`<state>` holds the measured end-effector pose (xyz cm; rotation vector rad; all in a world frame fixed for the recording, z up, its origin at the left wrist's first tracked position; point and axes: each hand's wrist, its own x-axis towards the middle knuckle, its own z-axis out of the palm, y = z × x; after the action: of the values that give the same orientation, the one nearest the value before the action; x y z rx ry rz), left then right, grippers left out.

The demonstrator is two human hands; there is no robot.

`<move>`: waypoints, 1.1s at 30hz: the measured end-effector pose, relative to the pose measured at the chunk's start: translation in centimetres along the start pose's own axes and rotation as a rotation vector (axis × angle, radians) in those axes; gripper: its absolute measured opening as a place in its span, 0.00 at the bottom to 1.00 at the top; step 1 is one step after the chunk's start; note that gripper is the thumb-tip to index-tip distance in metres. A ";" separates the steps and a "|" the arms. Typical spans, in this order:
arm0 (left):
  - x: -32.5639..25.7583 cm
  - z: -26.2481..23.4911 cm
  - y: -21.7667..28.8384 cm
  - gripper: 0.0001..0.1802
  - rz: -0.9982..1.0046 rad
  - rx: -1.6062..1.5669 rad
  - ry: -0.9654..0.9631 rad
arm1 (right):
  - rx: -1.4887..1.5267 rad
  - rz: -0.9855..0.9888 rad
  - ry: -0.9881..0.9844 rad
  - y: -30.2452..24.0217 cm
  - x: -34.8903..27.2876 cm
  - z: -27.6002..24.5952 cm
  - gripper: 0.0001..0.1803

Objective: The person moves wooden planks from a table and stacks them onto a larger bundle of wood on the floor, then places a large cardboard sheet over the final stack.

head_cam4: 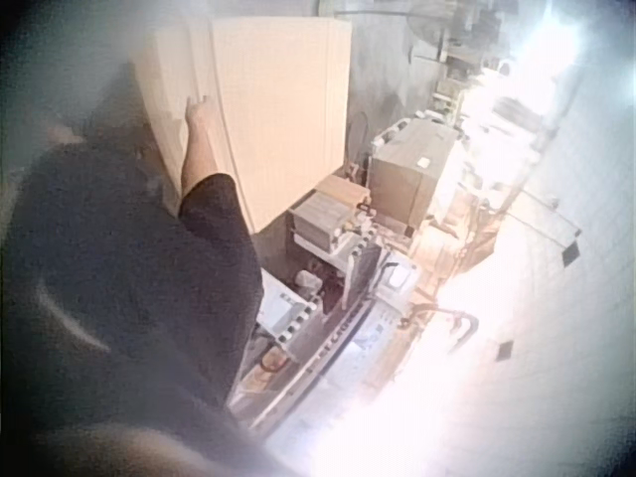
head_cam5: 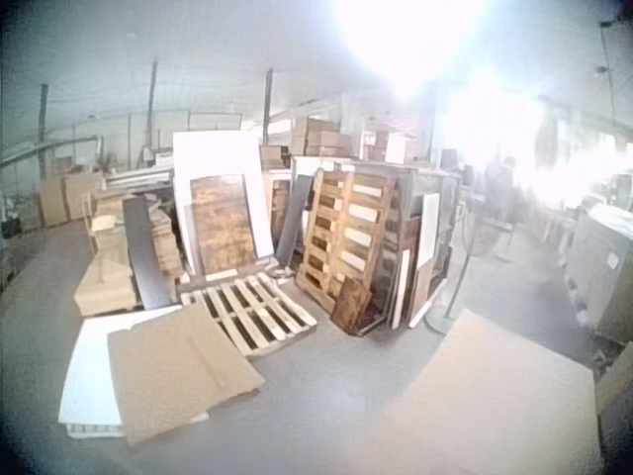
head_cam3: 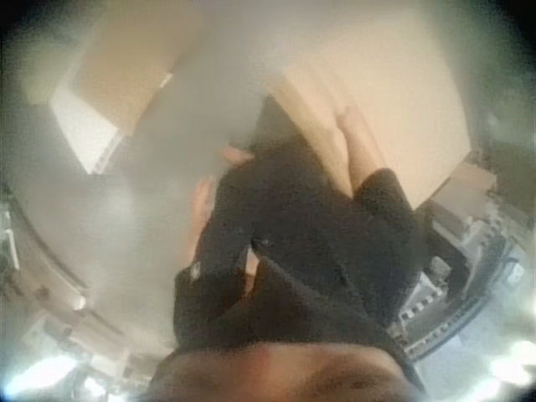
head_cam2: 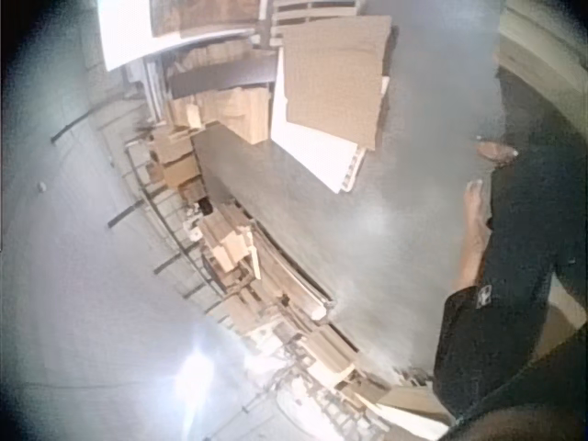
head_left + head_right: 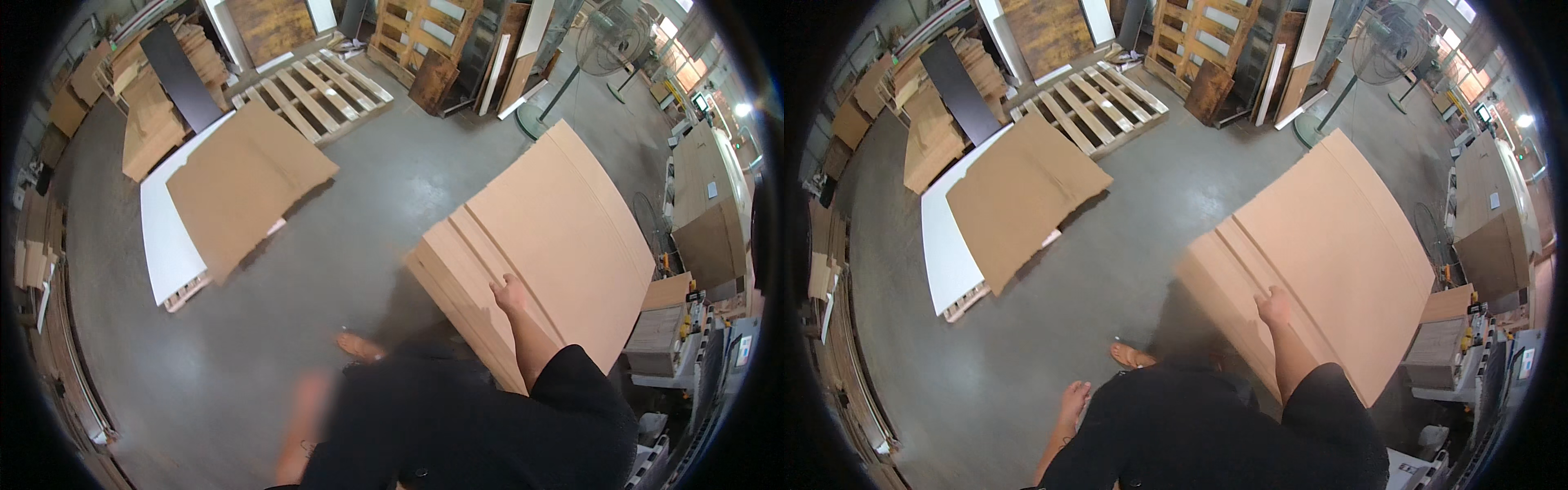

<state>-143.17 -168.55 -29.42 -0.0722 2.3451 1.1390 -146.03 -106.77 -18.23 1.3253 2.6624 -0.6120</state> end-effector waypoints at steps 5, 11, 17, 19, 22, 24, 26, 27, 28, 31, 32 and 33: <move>6.1 -7.3 -0.5 0.25 -0.233 -0.136 0.074 | 0.261 -0.154 -0.227 -10.0 -1.8 3.7 0.30; 13.8 -14.0 8.3 0.30 -0.374 -0.423 0.102 | 0.337 -0.174 -0.517 -21.0 -2.8 8.5 0.24; 17.8 -13.8 6.7 0.34 -0.401 -0.494 -0.025 | 0.333 -0.179 -0.543 -28.0 4.9 19.7 0.18; 16.8 -13.3 2.5 0.29 -0.453 -0.448 0.001 | 0.266 -0.171 -0.594 -32.2 8.2 23.7 0.17; 13.2 -15.5 -1.4 0.23 -0.541 0.167 -0.298 | 0.200 -0.079 -0.674 -40.2 12.7 31.1 0.17; 11.4 -17.7 -2.4 0.23 -0.678 0.412 -0.630 | 0.321 0.012 -0.770 -44.9 16.4 39.6 0.19; 8.2 -16.6 -11.2 0.25 -0.766 0.158 -0.245 | 0.279 0.104 -0.846 -49.8 19.8 48.9 0.28; 10.3 -18.0 -10.1 0.25 -0.932 -0.046 -0.108 | 0.275 0.127 -0.869 -52.9 20.9 52.9 0.29; 11.5 -19.5 -9.0 0.25 -1.032 -0.132 -0.033 | 0.293 0.182 -0.906 -56.1 22.1 56.6 0.30; 14.4 -22.4 -3.7 0.25 -1.237 -0.215 0.065 | 0.373 0.487 -1.003 -64.4 23.9 65.2 0.34; 15.7 -23.6 -2.4 0.25 -1.278 -0.219 0.072 | 0.395 0.567 -1.011 -66.1 24.5 68.3 0.35; 16.9 -24.8 -0.9 0.25 -1.320 -0.215 0.069 | 0.421 0.638 -1.012 -66.9 25.0 71.3 0.36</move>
<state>-168.22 -184.61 -25.67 -1.4723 1.5695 0.6347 -219.80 -152.66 -69.58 1.3155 1.2749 -1.3084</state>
